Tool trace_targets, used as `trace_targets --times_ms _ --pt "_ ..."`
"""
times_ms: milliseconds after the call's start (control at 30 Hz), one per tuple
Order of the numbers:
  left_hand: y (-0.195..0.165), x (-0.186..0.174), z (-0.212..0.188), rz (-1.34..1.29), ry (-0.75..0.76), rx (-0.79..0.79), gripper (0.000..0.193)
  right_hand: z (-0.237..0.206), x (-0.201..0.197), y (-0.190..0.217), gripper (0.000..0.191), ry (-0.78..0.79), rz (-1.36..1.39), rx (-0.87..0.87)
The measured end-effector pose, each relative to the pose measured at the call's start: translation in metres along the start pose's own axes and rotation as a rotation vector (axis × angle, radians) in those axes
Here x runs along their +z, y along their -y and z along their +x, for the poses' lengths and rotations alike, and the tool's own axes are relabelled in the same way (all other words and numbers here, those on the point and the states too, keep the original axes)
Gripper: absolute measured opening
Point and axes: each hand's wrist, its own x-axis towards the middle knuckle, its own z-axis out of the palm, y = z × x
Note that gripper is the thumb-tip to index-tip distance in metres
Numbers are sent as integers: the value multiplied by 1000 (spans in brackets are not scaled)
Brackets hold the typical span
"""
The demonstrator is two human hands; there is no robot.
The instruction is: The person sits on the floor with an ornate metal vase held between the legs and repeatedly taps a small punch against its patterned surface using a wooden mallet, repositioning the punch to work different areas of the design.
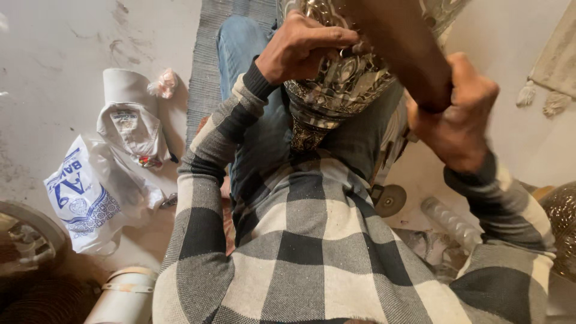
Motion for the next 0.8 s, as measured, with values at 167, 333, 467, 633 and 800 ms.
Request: trace_targets --times_ms 167,333,467,633,800 --pt "-6 -3 1 74 8 -85 49 -3 4 -4 30 68 -66 -6" --pt "-7 -6 1 9 18 -50 53 -13 18 -8 24 -85 276 -69" --pt "-5 -6 -1 23 11 -72 55 -11 17 -11 29 -42 124 -2" --pt "2 1 0 80 -23 -9 52 -7 -5 -7 24 67 38 -69" --pt "6 2 4 85 -36 43 51 1 -3 2 29 71 15 12"
